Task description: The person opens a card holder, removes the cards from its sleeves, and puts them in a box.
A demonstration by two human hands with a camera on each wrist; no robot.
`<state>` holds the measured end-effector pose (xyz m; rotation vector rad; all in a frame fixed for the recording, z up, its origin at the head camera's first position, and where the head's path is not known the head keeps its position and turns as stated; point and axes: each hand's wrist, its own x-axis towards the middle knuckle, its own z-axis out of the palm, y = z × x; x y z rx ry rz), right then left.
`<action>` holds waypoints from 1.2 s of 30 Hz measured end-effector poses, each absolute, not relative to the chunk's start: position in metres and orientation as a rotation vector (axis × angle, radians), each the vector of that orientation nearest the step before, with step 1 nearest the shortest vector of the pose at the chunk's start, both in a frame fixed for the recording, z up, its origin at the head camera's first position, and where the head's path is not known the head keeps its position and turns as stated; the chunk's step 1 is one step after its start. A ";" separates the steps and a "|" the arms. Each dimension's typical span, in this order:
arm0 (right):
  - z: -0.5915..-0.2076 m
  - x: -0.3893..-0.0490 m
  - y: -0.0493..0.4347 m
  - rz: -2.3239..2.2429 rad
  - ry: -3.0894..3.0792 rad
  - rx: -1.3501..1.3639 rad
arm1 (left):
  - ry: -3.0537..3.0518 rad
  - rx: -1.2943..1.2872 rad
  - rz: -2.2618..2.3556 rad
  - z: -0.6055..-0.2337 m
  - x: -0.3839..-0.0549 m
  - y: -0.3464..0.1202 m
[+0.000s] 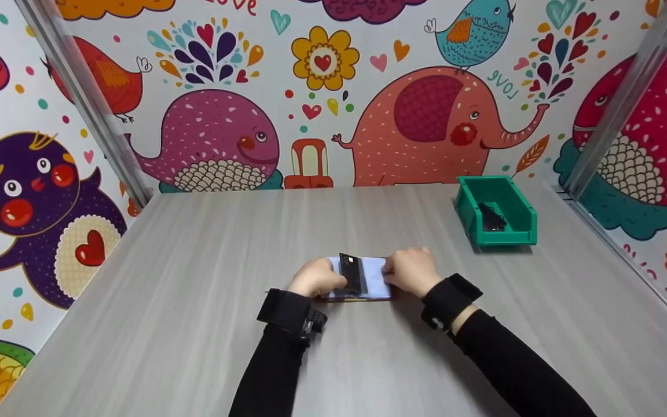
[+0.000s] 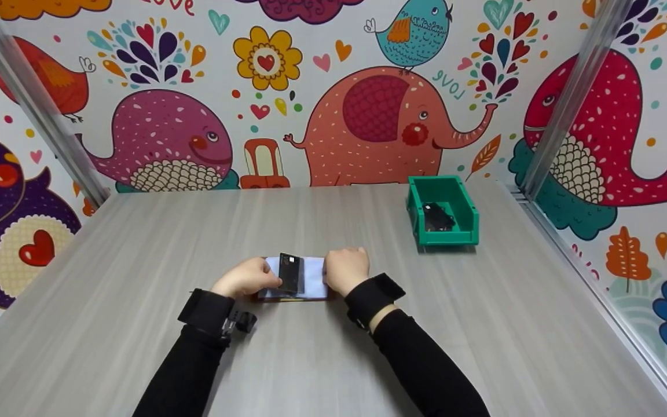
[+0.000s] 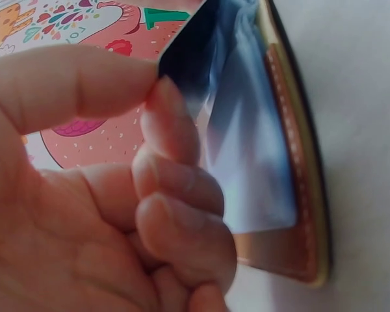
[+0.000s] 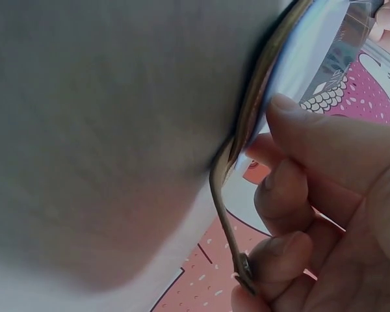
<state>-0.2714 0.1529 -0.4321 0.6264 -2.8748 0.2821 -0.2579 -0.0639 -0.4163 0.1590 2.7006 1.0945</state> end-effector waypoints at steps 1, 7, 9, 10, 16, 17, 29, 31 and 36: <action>-0.432 -0.271 0.153 0.284 -2.870 0.628 | 2.692 0.153 1.105 -0.416 -0.258 -0.064; -0.432 -0.271 0.154 0.302 -2.869 0.634 | 2.673 0.120 1.121 -0.413 -0.258 -0.067; -0.432 -0.271 0.154 0.315 -2.879 0.625 | 2.685 0.114 1.094 -0.411 -0.258 -0.068; -0.432 -0.271 0.154 0.318 -2.879 0.624 | 2.704 0.119 1.064 -0.410 -0.258 -0.069; -0.433 -0.271 0.154 0.330 -2.869 0.619 | 2.761 0.119 0.960 -0.407 -0.259 -0.072; -0.433 -0.271 0.154 0.336 -2.872 0.617 | 2.751 0.109 0.971 -0.407 -0.259 -0.073; -0.433 -0.272 0.157 0.391 -2.883 0.600 | 2.755 0.163 1.007 -0.402 -0.258 -0.075; -0.433 -0.272 0.158 0.416 -2.887 0.594 | 2.752 0.181 1.034 -0.402 -0.257 -0.074; -0.432 -0.272 0.161 0.482 -2.885 0.582 | 2.760 0.242 1.078 -0.400 -0.256 -0.075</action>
